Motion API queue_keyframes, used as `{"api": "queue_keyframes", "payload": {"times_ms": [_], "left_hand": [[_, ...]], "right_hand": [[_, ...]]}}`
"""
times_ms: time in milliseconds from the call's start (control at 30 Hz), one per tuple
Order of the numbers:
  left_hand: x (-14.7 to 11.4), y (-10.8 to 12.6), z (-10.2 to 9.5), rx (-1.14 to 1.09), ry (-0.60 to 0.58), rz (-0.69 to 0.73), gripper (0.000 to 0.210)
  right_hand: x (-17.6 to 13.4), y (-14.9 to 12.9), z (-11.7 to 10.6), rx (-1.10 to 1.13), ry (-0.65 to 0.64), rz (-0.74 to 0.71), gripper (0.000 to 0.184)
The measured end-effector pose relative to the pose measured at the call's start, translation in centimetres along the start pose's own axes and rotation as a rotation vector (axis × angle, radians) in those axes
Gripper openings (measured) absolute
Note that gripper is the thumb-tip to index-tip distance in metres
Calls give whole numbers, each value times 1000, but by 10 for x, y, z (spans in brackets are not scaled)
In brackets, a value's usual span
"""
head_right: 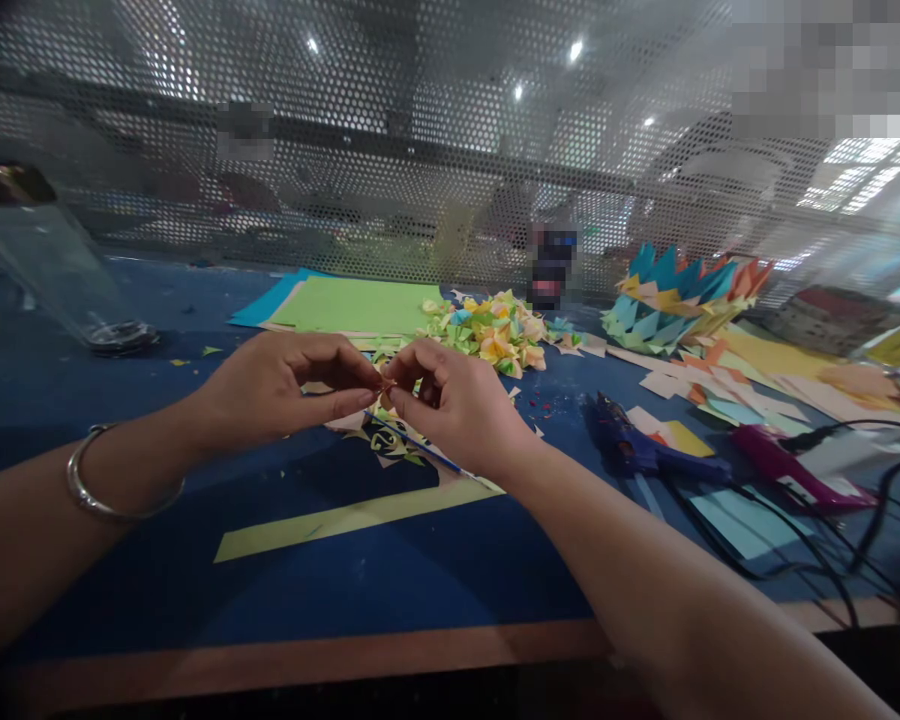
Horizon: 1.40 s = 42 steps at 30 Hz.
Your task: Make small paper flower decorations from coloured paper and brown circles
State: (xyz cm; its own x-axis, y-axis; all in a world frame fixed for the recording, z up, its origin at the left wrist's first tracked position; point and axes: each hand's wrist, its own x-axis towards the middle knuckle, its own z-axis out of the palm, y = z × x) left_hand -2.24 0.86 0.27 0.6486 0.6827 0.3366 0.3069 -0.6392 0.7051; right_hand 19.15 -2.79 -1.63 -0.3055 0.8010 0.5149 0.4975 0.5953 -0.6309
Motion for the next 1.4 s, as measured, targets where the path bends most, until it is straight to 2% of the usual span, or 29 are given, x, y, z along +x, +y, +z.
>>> {"api": "queue_keyframes", "payload": {"times_ms": [900, 1100, 1300, 1400], "left_hand": [[-1, 0, 0, -43, 2, 10, 17], [-1, 1, 0, 10, 17, 15, 16], [-1, 2, 6, 218, 130, 48, 10], [-1, 2, 9, 257, 133, 57, 9]], "right_hand": [[-1, -2, 2, 20, -5, 39, 10], [-2, -2, 2, 23, 8, 27, 10], [-1, 0, 4, 18, -24, 23, 10], [-1, 0, 5, 5, -36, 14, 8]]}}
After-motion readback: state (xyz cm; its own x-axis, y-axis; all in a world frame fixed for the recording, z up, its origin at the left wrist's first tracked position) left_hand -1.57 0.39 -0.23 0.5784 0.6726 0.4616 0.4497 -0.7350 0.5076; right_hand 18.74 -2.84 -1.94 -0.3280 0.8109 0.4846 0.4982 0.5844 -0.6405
